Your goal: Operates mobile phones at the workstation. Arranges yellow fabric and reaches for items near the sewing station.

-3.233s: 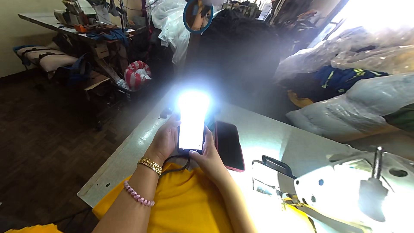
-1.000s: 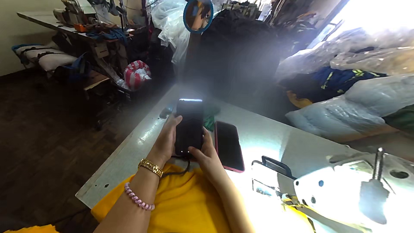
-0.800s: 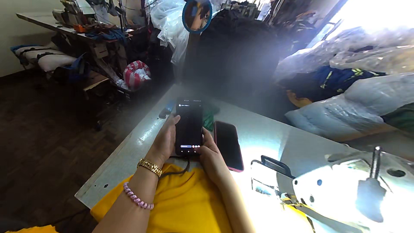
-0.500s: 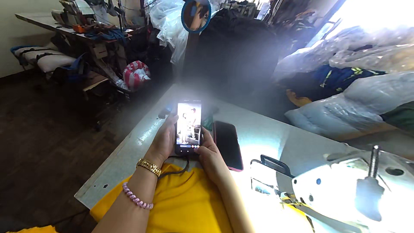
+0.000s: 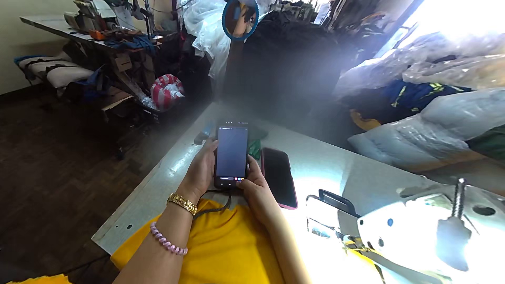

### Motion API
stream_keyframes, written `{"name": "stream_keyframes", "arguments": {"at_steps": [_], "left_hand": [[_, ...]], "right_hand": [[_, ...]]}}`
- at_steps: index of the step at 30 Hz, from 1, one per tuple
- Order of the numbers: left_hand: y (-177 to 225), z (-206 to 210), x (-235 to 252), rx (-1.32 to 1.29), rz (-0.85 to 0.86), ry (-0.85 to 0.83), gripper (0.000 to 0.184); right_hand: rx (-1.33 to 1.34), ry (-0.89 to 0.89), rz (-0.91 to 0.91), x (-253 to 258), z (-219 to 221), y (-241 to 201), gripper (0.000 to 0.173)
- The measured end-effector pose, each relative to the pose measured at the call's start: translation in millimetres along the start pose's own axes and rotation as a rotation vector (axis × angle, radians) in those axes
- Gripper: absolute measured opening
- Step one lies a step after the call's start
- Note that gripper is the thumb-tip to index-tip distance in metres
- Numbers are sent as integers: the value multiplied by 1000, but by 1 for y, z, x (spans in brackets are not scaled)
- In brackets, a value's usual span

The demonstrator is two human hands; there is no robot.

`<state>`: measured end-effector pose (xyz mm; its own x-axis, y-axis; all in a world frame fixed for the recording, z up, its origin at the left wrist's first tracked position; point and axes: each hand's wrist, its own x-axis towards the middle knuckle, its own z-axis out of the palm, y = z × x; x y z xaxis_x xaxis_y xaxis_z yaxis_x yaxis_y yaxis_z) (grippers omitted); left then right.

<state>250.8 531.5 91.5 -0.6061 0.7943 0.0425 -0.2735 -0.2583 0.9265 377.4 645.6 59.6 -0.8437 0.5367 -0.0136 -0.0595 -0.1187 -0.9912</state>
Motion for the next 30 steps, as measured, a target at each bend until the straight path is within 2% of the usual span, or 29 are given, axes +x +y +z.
{"name": "stream_keyframes", "arguments": {"at_steps": [30], "left_hand": [[-2, -1, 2, -59, -1, -23, 56]], "right_hand": [[-57, -14, -54, 1, 0, 2, 77]]}}
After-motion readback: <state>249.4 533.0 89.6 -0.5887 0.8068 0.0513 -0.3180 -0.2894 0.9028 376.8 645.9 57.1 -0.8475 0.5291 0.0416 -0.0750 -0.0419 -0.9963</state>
